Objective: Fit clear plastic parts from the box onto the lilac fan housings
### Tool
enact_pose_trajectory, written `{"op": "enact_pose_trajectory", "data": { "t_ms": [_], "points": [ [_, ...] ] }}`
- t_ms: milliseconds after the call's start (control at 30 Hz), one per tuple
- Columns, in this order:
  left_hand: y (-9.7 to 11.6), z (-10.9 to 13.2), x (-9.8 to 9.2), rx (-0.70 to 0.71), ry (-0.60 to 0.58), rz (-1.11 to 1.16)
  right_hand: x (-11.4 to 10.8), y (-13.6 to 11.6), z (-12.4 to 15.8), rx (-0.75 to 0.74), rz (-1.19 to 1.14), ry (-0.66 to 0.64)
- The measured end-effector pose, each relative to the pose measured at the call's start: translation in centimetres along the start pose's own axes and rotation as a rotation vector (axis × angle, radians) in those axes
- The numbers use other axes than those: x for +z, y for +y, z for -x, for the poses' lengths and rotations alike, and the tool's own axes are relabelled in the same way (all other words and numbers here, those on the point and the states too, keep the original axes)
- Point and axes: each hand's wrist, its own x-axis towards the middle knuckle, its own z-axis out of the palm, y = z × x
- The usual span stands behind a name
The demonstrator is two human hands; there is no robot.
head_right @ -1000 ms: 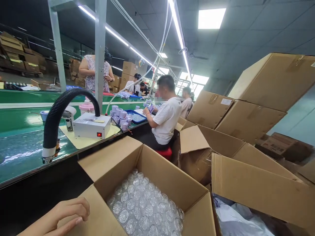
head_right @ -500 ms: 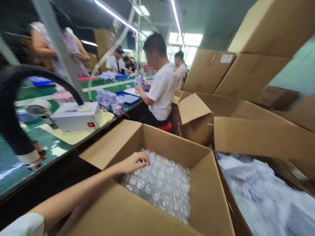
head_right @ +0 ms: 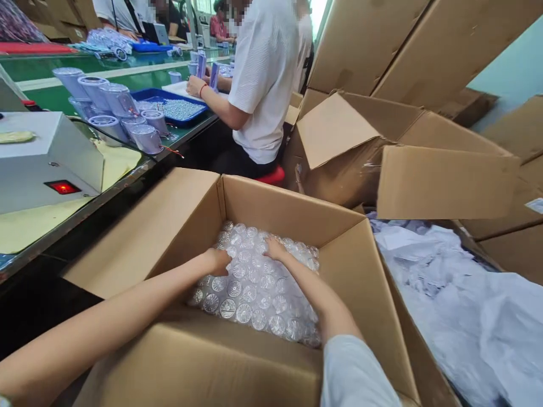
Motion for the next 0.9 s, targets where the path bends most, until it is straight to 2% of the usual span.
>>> {"op": "enact_pose_trajectory", "data": {
  "t_ms": [67,133,200,267,367,467,567,667,767,900],
  "points": [
    [-0.2,-0.5,0.6,-0.052,-0.180,-0.069,3.4,0.3,-2.5,0.076,-0.022,0.008],
    [0.3,-0.7,0.7,-0.047,-0.273,-0.112,5.7,1.2,-3.3,0.134,-0.041,0.032],
    [1.1,-0.4,0.1,-0.001,-0.279,-0.130,7.1,2.1,-3.2,0.176,-0.056,0.059],
    [2.0,0.0,-0.8,0.066,-0.234,-0.129,7.9,2.7,-3.2,0.212,-0.068,0.086],
    [2.5,0.5,-1.7,0.142,-0.157,-0.126,8.1,3.0,-4.0,0.234,-0.086,0.138],
    [2.1,0.0,-1.5,0.124,-0.124,-0.153,7.2,3.3,-5.0,0.198,-0.115,0.187],
    [1.4,-2.1,-1.2,0.048,-0.105,-0.168,5.8,3.9,-5.1,0.149,-0.140,0.230],
    [1.0,-5.2,-0.8,-0.011,-0.049,-0.136,4.7,4.5,-4.6,0.102,-0.159,0.245],
    [1.0,-7.8,0.6,-0.035,-0.004,-0.100,4.6,5.0,-4.4,0.040,-0.174,0.207],
    [-0.6,-9.0,3.9,-0.011,-0.008,-0.131,6.8,4.9,-4.2,-0.018,-0.192,0.166]
  ]
}}
